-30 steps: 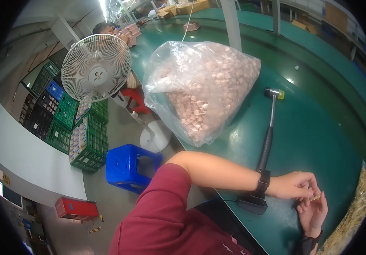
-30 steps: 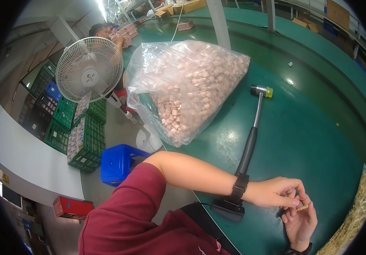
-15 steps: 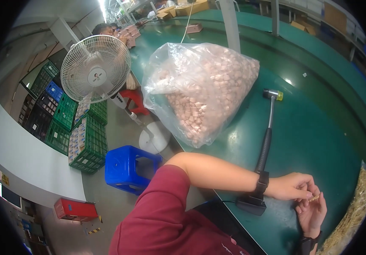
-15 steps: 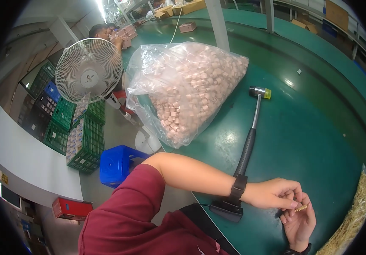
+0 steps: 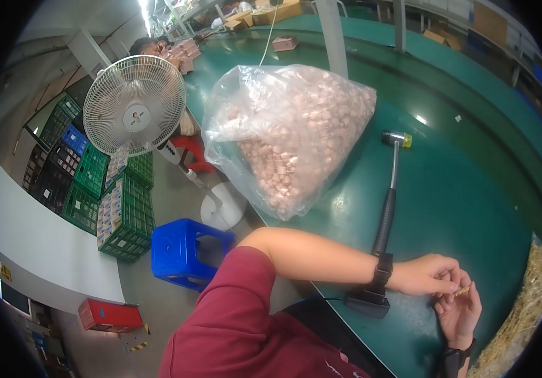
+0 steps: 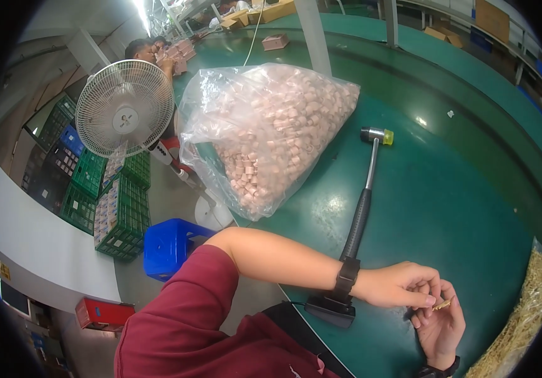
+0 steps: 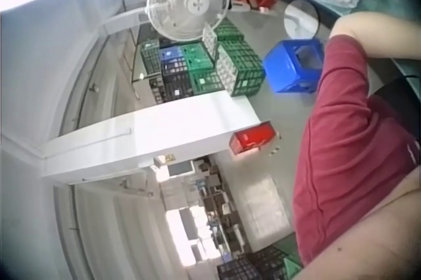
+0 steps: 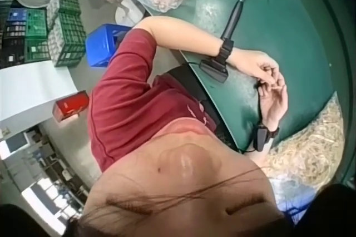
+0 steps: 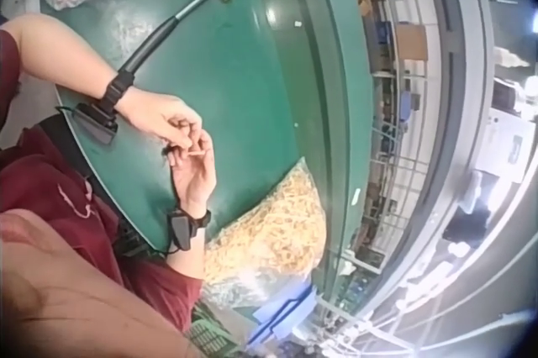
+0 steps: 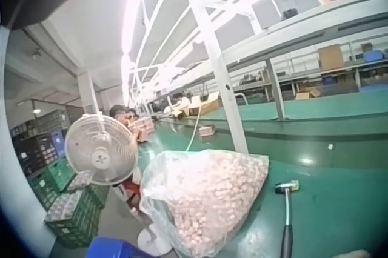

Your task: The person picks up a gold-colored sign and a pink peg, then presses the sign into the front of a pink box and inserts the peg into the side. The person then places the completed box into a green crate and repeats the process.

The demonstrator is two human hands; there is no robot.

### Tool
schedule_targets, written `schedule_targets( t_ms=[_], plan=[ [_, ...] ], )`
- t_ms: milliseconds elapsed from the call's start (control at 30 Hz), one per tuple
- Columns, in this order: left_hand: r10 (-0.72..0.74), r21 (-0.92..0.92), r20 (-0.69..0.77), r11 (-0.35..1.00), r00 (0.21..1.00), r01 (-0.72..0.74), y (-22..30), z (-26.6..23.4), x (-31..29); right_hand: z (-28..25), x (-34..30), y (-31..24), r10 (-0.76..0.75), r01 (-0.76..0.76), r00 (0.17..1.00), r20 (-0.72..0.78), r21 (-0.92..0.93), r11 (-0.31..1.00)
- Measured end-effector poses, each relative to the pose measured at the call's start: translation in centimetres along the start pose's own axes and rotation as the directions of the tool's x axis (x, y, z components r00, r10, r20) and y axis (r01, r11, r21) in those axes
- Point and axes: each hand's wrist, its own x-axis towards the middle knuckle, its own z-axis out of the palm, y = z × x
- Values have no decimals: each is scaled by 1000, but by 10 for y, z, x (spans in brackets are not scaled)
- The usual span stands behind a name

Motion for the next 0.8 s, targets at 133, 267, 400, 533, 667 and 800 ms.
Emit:
schedule_targets(
  t_ms=[133, 267, 400, 533, 667, 800],
  plan=[
    [-2, 5, -12, 1000, 1000, 2, -5, -2, 1, 0, -2, 2, 10, -10, 1000, -10, -41, 999],
    [4, 48, -19, 999, 1000, -3, -5, -4, 1, -4, 2, 3, 19, -20, 1000, -23, -29, 999],
    [-8, 54, -19, 998, 1000, 9, 1, -5, 0, -5, 4, 5, 10, -10, 1000, 10, -14, 1000],
    [-14, 54, -13, 998, 1000, 15, 1, -2, -1, -5, 2, 4, -9, 9, 1000, 29, -17, 1000],
    [-14, 69, -11, 998, 1000, 14, -1, -1, 1, -6, 0, 3, 0, 0, 1000, 10, 5, 1000],
    [4, 116, -14, 993, 1000, -2, -3, -4, 3, -5, 2, 1, 8, -8, 1000, 19, -2, 1000]
  ],
)
